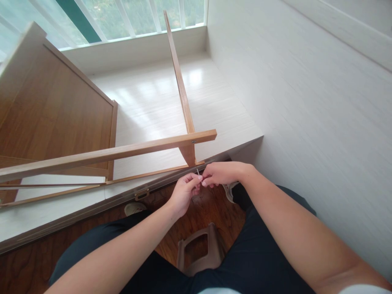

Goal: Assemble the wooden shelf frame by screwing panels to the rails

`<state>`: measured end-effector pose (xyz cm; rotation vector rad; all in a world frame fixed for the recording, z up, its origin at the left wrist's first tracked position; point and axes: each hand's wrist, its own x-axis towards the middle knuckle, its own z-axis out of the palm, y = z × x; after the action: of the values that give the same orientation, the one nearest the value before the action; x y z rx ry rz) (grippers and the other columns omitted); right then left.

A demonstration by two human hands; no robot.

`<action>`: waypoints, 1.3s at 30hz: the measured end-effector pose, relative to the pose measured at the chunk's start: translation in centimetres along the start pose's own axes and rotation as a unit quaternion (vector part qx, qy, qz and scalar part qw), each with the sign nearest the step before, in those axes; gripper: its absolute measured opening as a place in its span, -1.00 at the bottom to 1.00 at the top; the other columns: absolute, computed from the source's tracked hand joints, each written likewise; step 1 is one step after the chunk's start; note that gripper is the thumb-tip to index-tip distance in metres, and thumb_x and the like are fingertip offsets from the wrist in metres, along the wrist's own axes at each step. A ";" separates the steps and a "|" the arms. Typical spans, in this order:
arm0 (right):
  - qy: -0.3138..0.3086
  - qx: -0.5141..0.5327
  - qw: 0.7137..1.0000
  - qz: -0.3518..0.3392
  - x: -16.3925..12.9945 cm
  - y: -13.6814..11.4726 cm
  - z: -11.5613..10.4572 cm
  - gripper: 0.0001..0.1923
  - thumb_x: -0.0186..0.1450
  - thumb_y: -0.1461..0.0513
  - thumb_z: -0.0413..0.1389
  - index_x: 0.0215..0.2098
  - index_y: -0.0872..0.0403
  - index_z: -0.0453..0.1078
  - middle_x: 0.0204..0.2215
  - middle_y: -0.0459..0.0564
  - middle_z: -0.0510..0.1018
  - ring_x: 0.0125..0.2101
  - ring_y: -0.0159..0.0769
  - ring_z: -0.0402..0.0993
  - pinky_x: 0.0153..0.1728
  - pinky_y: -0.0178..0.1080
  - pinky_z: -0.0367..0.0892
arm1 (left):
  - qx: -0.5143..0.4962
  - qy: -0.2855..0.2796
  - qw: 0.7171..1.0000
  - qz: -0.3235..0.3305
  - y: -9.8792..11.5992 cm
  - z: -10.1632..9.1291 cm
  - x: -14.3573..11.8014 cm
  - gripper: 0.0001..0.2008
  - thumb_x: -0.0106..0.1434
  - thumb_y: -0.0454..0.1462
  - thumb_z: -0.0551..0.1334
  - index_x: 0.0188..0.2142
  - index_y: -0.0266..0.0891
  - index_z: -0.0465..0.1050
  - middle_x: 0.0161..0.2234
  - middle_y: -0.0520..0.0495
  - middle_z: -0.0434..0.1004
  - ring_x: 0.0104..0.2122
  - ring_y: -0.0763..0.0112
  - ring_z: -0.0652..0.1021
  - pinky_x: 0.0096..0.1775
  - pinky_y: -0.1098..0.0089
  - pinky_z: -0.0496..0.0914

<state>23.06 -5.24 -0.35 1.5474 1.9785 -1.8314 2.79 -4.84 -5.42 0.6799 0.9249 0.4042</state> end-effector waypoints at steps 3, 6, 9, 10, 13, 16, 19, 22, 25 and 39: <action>-0.010 0.009 1.000 -0.003 0.0 0.2 0.0 -0.75 0.33 0.15 0.10 -0.40 0.13 0.50 -0.44 -0.03 0.62 -0.46 -0.36 0.48 -0.40 -0.34 0.27 | 0.011 -0.005 1.000 0.002 0.1 0.2 -0.3 -0.60 0.01 -0.07 0.58 -0.50 -0.27 0.48 -0.53 0.02 0.38 -0.52 0.49 0.29 -0.43 0.46 0.17; -0.016 0.014 1.000 -0.001 0.0 0.2 0.0 -0.74 0.32 0.14 0.11 -0.42 0.13 0.49 -0.44 -0.04 0.62 -0.45 -0.36 0.50 -0.38 -0.34 0.29 | 0.016 -0.003 1.000 -0.001 0.1 0.3 -0.5 -0.60 0.01 -0.06 0.58 -0.49 -0.28 0.49 -0.53 0.02 0.37 -0.52 0.49 0.29 -0.43 0.45 0.16; -0.011 0.005 1.000 -0.002 -0.1 0.1 -0.1 -0.72 0.32 0.13 0.10 -0.47 0.11 0.45 -0.48 -0.06 0.60 -0.47 -0.37 0.48 -0.40 -0.34 0.27 | 0.011 -0.004 1.000 0.000 0.0 0.3 -0.5 -0.61 0.01 -0.07 0.58 -0.48 -0.28 0.51 -0.50 0.01 0.38 -0.50 0.49 0.30 -0.43 0.47 0.17; -0.009 0.002 1.000 -0.003 -0.2 0.0 -0.1 -0.71 0.33 0.13 0.10 -0.48 0.11 0.44 -0.50 -0.07 0.60 -0.49 -0.37 0.47 -0.41 -0.34 0.26 | 0.009 -0.005 1.000 0.002 0.0 0.2 -0.4 -0.62 0.01 -0.08 0.58 -0.47 -0.29 0.51 -0.49 0.00 0.39 -0.50 0.49 0.30 -0.42 0.47 0.18; -0.003 0.002 1.000 -0.004 -0.4 -0.5 -0.2 -0.66 0.34 0.08 0.10 -0.50 0.11 0.43 -0.53 -0.07 0.59 -0.51 -0.37 0.46 -0.43 -0.34 0.24 | 0.011 -0.009 1.000 0.006 -0.1 0.0 -0.3 -0.64 0.04 -0.08 0.57 -0.44 -0.29 0.54 -0.47 -0.03 0.41 -0.48 0.48 0.32 -0.41 0.48 0.19; 0.004 0.006 1.000 0.003 -0.6 -1.1 -0.3 -0.63 0.33 0.05 0.12 -0.53 0.11 0.43 -0.56 -0.06 0.58 -0.53 -0.36 0.47 -0.43 -0.34 0.23 | 0.014 -0.014 1.000 0.006 -0.2 -0.1 -0.1 -0.64 0.07 -0.06 0.55 -0.43 -0.27 0.54 -0.47 -0.05 0.42 -0.47 0.44 0.34 -0.42 0.46 0.19; 0.020 0.005 1.000 0.002 -0.9 -1.7 -0.4 -0.62 0.31 0.05 0.14 -0.56 0.11 0.45 -0.58 -0.06 0.58 -0.55 -0.38 0.45 -0.45 -0.34 0.22 | 0.018 -0.013 1.000 0.010 -0.2 -0.1 -0.1 -0.64 0.06 -0.06 0.55 -0.43 -0.27 0.55 -0.47 -0.04 0.43 -0.48 0.45 0.32 -0.42 0.45 0.18; 0.024 0.002 1.000 0.002 -1.0 -1.8 -0.4 -0.64 0.29 0.06 0.16 -0.56 0.12 0.48 -0.59 -0.06 0.58 -0.57 -0.38 0.45 -0.46 -0.34 0.22 | 0.020 -0.019 1.000 0.013 -0.2 -0.1 -0.1 -0.64 0.07 -0.05 0.55 -0.43 -0.27 0.54 -0.47 -0.05 0.44 -0.49 0.45 0.33 -0.42 0.45 0.17; 0.021 -0.004 1.000 0.001 -0.9 -1.7 -0.3 -0.65 0.28 0.06 0.19 -0.54 0.13 0.51 -0.61 -0.07 0.57 -0.58 -0.38 0.45 -0.47 -0.35 0.22 | 0.017 -0.026 0.999 0.014 -0.3 -0.2 -0.1 -0.64 0.10 -0.05 0.53 -0.43 -0.28 0.53 -0.48 -0.06 0.46 -0.48 0.43 0.36 -0.42 0.44 0.16; 0.027 -0.001 1.000 -0.010 -0.7 -2.2 -0.1 -0.70 0.28 0.08 0.20 -0.45 0.11 0.62 -0.62 -0.09 0.57 -0.59 -0.39 0.46 -0.50 -0.35 0.22 | 0.023 -0.036 0.999 0.010 -0.2 -0.1 -0.3 -0.67 0.16 -0.06 0.49 -0.40 -0.27 0.52 -0.46 -0.09 0.50 -0.44 0.37 0.45 -0.41 0.44 0.18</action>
<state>22.05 -5.17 1.69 1.5991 2.0242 -1.8138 2.49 -5.11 -5.39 0.7407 0.8620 0.3748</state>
